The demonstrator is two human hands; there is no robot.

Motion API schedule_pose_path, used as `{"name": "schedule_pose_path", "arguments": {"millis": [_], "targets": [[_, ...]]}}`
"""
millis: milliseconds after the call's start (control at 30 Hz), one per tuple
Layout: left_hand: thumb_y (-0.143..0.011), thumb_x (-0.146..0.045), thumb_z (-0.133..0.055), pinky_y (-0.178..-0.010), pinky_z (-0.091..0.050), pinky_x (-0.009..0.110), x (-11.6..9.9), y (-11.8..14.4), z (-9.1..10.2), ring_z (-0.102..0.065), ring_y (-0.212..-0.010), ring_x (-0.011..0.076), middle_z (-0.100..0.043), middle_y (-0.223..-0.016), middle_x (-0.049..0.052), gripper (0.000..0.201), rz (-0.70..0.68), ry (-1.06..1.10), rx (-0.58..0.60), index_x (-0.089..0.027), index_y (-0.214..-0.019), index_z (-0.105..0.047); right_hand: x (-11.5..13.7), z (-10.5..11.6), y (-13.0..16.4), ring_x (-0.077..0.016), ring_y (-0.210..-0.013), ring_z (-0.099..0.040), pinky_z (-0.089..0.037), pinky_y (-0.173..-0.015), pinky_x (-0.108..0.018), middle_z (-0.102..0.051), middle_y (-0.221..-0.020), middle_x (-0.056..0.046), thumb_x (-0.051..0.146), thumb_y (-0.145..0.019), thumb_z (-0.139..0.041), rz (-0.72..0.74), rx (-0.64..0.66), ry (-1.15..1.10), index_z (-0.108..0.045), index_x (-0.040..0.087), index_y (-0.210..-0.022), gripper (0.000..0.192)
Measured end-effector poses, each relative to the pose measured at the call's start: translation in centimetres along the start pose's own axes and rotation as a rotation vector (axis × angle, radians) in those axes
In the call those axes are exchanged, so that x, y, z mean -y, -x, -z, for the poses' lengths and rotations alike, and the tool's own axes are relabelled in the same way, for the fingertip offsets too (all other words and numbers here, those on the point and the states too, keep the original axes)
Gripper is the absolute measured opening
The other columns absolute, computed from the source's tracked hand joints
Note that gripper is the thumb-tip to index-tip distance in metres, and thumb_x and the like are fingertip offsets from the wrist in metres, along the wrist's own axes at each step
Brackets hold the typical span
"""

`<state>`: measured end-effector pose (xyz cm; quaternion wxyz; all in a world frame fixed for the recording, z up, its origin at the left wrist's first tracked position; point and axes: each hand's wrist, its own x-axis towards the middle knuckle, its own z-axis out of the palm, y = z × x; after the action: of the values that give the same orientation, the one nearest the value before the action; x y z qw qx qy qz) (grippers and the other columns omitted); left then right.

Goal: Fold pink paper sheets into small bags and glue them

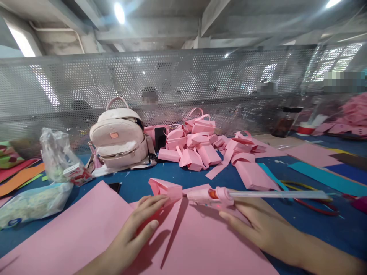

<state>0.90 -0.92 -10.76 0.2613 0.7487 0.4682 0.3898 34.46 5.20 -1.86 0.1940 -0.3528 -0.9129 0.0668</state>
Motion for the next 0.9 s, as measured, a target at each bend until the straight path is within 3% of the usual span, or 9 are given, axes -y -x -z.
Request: {"name": "schedule_pose_path", "arguments": {"millis": [133, 267, 333, 467, 533, 667, 733, 800, 900], "targets": [[-0.106, -0.040, -0.041, -0.126, -0.017, 0.053, 0.0, -0.1, 0.1, -0.027, -0.155, 0.0252, -0.042, -0.162, -0.007, 0.044, 0.001, -0.008, -0.001, -0.050, -0.148, -0.044, 0.0, -0.3, -0.2, -0.0304, -0.111, -0.070, -0.055, -0.097, -0.039, -0.075, -0.119, -0.009, 0.042, -0.101, -0.043, -0.077, 0.091, -0.119, -0.072, 0.023, -0.118, 0.039], [-0.106, -0.042, -0.040, -0.126, -0.016, 0.054, 0.1, 0.0, 0.1, -0.026, -0.155, 0.0255, -0.042, -0.161, -0.007, 0.044, 0.008, -0.013, -0.002, -0.050, -0.149, -0.043, -0.2, -0.8, -0.1, -0.0294, -0.083, -0.073, -0.057, -0.074, -0.037, -0.077, -0.092, -0.009, 0.054, -0.099, -0.041, -0.245, 0.036, -0.215, -0.073, 0.019, -0.097, 0.047], [-0.106, -0.043, -0.039, -0.125, -0.017, 0.055, 0.0, 0.0, 0.1, -0.025, -0.155, 0.0266, -0.043, -0.161, -0.006, 0.044, 0.025, -0.009, -0.003, -0.048, -0.149, -0.044, -0.4, -0.8, -0.1, -0.0284, -0.075, -0.070, -0.055, -0.071, -0.038, -0.075, -0.083, -0.009, 0.055, -0.099, -0.040, -0.286, 0.006, -0.189, -0.071, 0.019, -0.088, 0.049], [-0.106, -0.043, -0.039, -0.124, -0.016, 0.057, 0.1, 0.1, 0.1, -0.023, -0.156, 0.0286, -0.041, -0.162, -0.003, 0.045, 0.046, -0.014, 0.016, -0.044, -0.150, -0.044, -0.8, -1.1, 0.0, -0.0308, -0.088, -0.071, -0.056, -0.082, -0.041, -0.075, -0.093, -0.012, 0.059, -0.095, -0.046, -0.275, 0.057, -0.226, -0.073, 0.018, -0.094, 0.049], [-0.105, -0.042, -0.039, -0.124, -0.015, 0.058, 0.2, 0.1, 0.1, -0.022, -0.156, 0.0294, -0.040, -0.163, -0.002, 0.046, 0.035, -0.025, 0.025, -0.043, -0.151, -0.043, -1.0, -1.4, 0.0, -0.0297, -0.086, -0.071, -0.057, -0.077, -0.038, -0.075, -0.092, -0.011, 0.067, -0.091, -0.048, -0.320, 0.077, -0.343, -0.073, 0.018, -0.096, 0.055], [-0.105, -0.042, -0.039, -0.123, -0.019, 0.059, 0.5, 0.4, 0.1, -0.021, -0.156, 0.0308, -0.040, -0.163, -0.001, 0.047, 0.047, -0.031, 0.021, -0.042, -0.151, -0.043, -1.9, -0.9, -0.8, -0.0217, -0.067, -0.066, -0.054, -0.058, -0.029, -0.069, -0.076, -0.006, 0.073, -0.090, -0.047, -0.454, -0.016, -0.557, -0.072, 0.016, -0.094, 0.063], [-0.105, -0.042, -0.039, -0.122, -0.020, 0.059, 0.6, 0.4, 0.0, -0.020, -0.156, 0.0311, -0.040, -0.163, -0.001, 0.046, 0.036, -0.032, 0.010, -0.042, -0.151, -0.043, -3.0, 0.1, -1.4, -0.0202, -0.064, -0.064, -0.052, -0.053, -0.028, -0.067, -0.074, -0.005, 0.072, -0.090, -0.048, -0.475, -0.085, -0.519, -0.071, 0.016, -0.091, 0.061], [-0.105, -0.042, -0.038, -0.123, -0.019, 0.059, 0.7, 0.4, 0.0, -0.019, -0.156, 0.0308, -0.040, -0.163, -0.001, 0.046, 0.023, -0.037, -0.001, -0.042, -0.152, -0.043, -4.5, 1.0, -1.9, -0.0234, -0.070, -0.066, -0.055, -0.059, -0.031, -0.071, -0.079, -0.006, 0.068, -0.091, -0.049, -0.480, -0.108, -0.359, -0.070, 0.018, -0.086, 0.055], [-0.106, -0.041, -0.039, -0.123, -0.018, 0.059, 0.6, 0.3, 0.0, -0.019, -0.156, 0.0303, -0.040, -0.163, -0.001, 0.046, 0.023, -0.047, -0.004, -0.043, -0.152, -0.043, -6.9, 1.5, -2.0, -0.0345, -0.103, -0.069, -0.055, -0.092, -0.045, -0.076, -0.105, -0.012, 0.060, -0.091, -0.050, -0.411, -0.124, -0.119, -0.073, 0.020, -0.099, 0.047]]}}
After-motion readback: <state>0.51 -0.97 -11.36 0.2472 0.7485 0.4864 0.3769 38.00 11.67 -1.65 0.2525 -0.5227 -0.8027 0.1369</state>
